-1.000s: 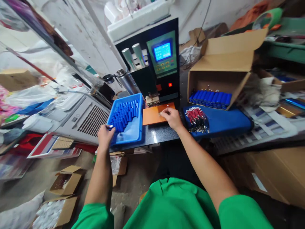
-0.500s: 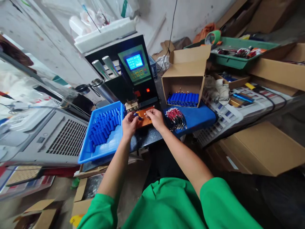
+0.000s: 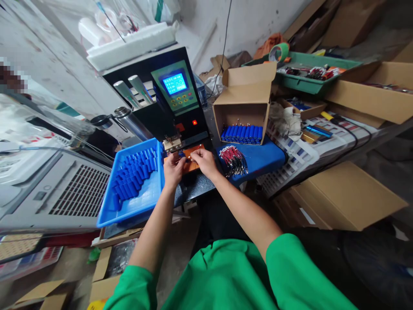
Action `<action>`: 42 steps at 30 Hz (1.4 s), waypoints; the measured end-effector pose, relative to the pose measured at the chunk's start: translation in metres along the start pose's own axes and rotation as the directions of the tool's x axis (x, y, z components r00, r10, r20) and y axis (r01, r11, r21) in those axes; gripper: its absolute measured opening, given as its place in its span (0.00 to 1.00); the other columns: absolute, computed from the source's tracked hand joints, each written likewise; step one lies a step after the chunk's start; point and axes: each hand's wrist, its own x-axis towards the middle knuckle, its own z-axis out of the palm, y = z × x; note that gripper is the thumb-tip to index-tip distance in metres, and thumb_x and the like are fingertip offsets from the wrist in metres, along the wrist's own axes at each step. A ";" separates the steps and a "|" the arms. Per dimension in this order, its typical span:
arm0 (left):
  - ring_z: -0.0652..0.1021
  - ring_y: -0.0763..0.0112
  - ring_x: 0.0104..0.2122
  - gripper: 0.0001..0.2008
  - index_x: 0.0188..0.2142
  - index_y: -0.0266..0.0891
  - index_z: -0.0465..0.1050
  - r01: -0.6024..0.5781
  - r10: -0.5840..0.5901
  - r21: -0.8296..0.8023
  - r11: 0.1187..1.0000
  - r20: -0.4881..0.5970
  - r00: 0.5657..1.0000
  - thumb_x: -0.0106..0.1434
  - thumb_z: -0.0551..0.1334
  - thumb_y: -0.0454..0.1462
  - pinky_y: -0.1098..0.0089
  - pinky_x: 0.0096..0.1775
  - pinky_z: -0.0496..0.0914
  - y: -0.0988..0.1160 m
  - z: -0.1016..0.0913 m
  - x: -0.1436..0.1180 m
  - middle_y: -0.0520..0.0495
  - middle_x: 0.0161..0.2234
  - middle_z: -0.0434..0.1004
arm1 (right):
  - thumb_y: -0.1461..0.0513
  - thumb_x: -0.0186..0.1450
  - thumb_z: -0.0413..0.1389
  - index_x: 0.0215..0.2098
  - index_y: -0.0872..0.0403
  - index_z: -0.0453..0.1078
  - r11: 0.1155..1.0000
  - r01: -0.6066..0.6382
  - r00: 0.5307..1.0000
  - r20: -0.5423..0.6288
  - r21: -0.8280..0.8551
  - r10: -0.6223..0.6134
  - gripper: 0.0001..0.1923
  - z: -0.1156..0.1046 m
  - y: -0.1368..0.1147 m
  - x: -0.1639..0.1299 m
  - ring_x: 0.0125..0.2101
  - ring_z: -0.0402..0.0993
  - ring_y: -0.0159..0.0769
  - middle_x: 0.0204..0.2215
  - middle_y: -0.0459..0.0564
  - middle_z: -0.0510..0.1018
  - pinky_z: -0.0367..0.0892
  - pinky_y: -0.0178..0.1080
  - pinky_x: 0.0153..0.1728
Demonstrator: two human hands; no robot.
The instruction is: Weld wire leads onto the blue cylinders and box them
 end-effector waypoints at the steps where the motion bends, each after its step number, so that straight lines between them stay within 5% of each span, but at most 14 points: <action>1: 0.78 0.68 0.35 0.11 0.39 0.39 0.72 0.003 -0.003 -0.004 1.000 -0.004 1.000 0.57 0.66 0.40 0.68 0.40 0.74 0.000 0.000 0.000 0.48 0.34 0.78 | 0.49 0.54 0.64 0.27 0.52 0.70 1.000 -0.006 1.000 0.005 -0.001 0.007 0.16 0.000 -0.001 -0.003 0.27 0.72 0.33 0.23 0.45 0.76 0.68 0.37 0.33; 9: 0.78 0.67 0.35 0.10 0.39 0.39 0.73 -0.003 0.003 0.000 1.000 -0.010 1.000 0.58 0.66 0.39 0.66 0.41 0.74 -0.003 0.000 -0.002 0.47 0.35 0.78 | 0.51 0.52 0.65 0.27 0.53 0.70 0.984 -0.125 0.990 0.074 0.130 0.116 0.16 0.002 -0.016 -0.016 0.24 0.70 0.31 0.22 0.44 0.74 0.69 0.36 0.29; 18: 0.79 0.68 0.38 0.14 0.43 0.39 0.74 0.001 -0.001 0.023 1.000 -0.025 1.000 0.59 0.66 0.41 0.66 0.44 0.74 -0.007 0.002 -0.003 0.46 0.38 0.79 | 0.50 0.56 0.62 0.28 0.51 0.70 0.994 0.098 0.995 0.003 -0.050 -0.098 0.14 0.018 -0.005 0.021 0.29 0.71 0.35 0.25 0.44 0.73 0.68 0.38 0.33; 28: 0.79 0.68 0.38 0.12 0.43 0.39 0.74 -0.029 0.029 -0.009 1.000 -0.021 0.999 0.61 0.65 0.41 0.68 0.43 0.75 -0.004 0.001 -0.006 0.46 0.38 0.79 | 0.44 0.57 0.62 0.27 0.50 0.67 0.980 0.134 0.991 0.043 -0.145 -0.129 0.20 0.027 0.005 0.022 0.31 0.70 0.36 0.26 0.45 0.74 0.66 0.37 0.34; 42: 0.79 0.70 0.36 0.12 0.43 0.38 0.74 -0.085 0.085 -0.010 0.996 -0.030 0.996 0.62 0.65 0.41 0.68 0.42 0.75 -0.005 0.001 -0.005 0.48 0.35 0.78 | 0.50 0.61 0.59 0.29 0.52 0.68 0.953 0.187 0.982 0.073 -0.238 -0.174 0.15 0.029 0.006 0.026 0.32 0.74 0.37 0.28 0.47 0.78 0.68 0.37 0.35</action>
